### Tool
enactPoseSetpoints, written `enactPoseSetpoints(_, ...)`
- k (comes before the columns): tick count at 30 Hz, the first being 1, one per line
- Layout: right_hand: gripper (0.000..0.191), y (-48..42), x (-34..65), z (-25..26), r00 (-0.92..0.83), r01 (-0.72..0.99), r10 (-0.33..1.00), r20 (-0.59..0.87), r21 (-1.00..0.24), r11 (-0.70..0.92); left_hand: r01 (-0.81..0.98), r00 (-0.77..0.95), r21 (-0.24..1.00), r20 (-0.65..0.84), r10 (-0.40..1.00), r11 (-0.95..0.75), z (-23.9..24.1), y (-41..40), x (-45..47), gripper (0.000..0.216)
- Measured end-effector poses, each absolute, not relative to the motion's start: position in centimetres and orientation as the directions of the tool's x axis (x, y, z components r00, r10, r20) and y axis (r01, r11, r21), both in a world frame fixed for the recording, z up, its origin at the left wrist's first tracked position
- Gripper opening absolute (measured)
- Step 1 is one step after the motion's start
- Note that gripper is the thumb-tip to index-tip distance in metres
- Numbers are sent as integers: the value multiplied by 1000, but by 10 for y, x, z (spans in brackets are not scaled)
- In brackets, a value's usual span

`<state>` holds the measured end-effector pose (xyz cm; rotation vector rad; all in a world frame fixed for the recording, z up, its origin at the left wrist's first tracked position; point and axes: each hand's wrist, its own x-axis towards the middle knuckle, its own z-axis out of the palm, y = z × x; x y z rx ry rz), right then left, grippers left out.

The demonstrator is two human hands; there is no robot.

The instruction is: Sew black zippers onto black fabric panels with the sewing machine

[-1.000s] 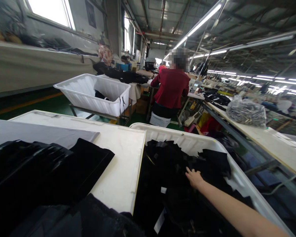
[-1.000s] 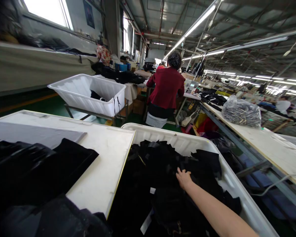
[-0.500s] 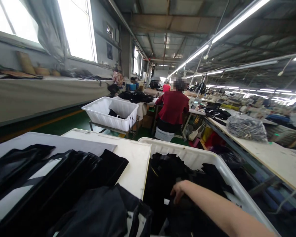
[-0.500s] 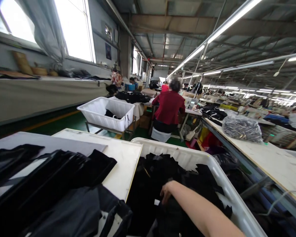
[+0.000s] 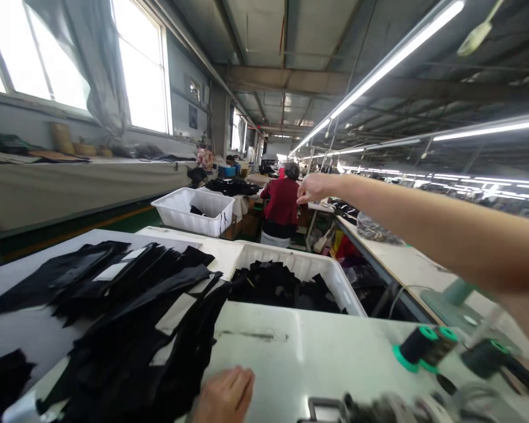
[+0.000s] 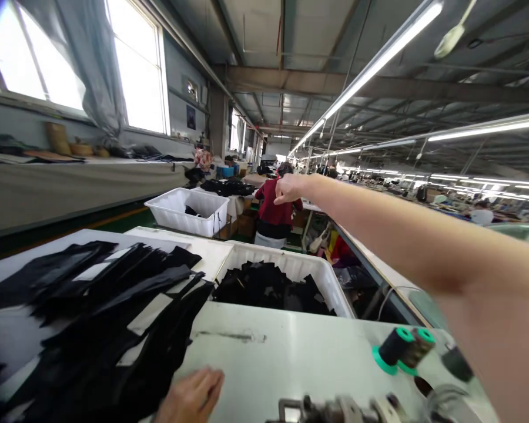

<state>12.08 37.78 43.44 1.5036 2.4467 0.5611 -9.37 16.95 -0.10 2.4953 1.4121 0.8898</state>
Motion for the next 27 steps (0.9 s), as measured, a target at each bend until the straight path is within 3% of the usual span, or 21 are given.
enactPoseSetpoints(1, 50, 341, 126, 449, -479, 802, 875, 74, 441, 402, 755, 394, 349, 437, 809, -556, -1, 171, -92, 12)
enactPoseSetpoints(3, 52, 264, 140, 465, -529, 789, 833, 160, 455, 413, 793, 401, 268, 447, 800, -547, 0, 172, -89, 13)
enactPoseSetpoints(6, 68, 144, 164, 457, -619, 759, 739, 265, 444, 477, 844, 401, 174, 423, 813, -507, 5, 162, -83, 15)
enactPoseSetpoints(9, 33, 29, 185, 418, -726, 687, 592, 349, 353, 635, 892, 357, 115, 410, 839, -436, 12, 131, -79, 20)
enactPoseSetpoints(13, 25, -96, 203, 337, -718, 672, 584, 379, 155, 724, 936, 299, 42, 428, 853, -349, 15, 60, -78, 23)
enactPoseSetpoints(17, 22, -166, 216, 220, -653, 630, 683, 328, -265, 730, 951, 297, -51, 441, 847, -306, 7, -28, -84, 22)
enactPoseSetpoints(19, 21, -177, 223, 151, -629, 597, 706, 326, -379, 707, 947, 314, -90, 437, 843, -307, 1, -69, -92, 23)
enactPoseSetpoints(23, 21, -172, 239, 37, -515, 583, 734, 444, -447, 679, 957, 289, -123, 443, 848, -261, 10, -121, -136, 29)
enactPoseSetpoints(27, 24, -159, 263, -8, -393, 635, 771, 501, -458, 622, 996, -44, -48, 535, 844, 82, 50, -111, -217, 40)
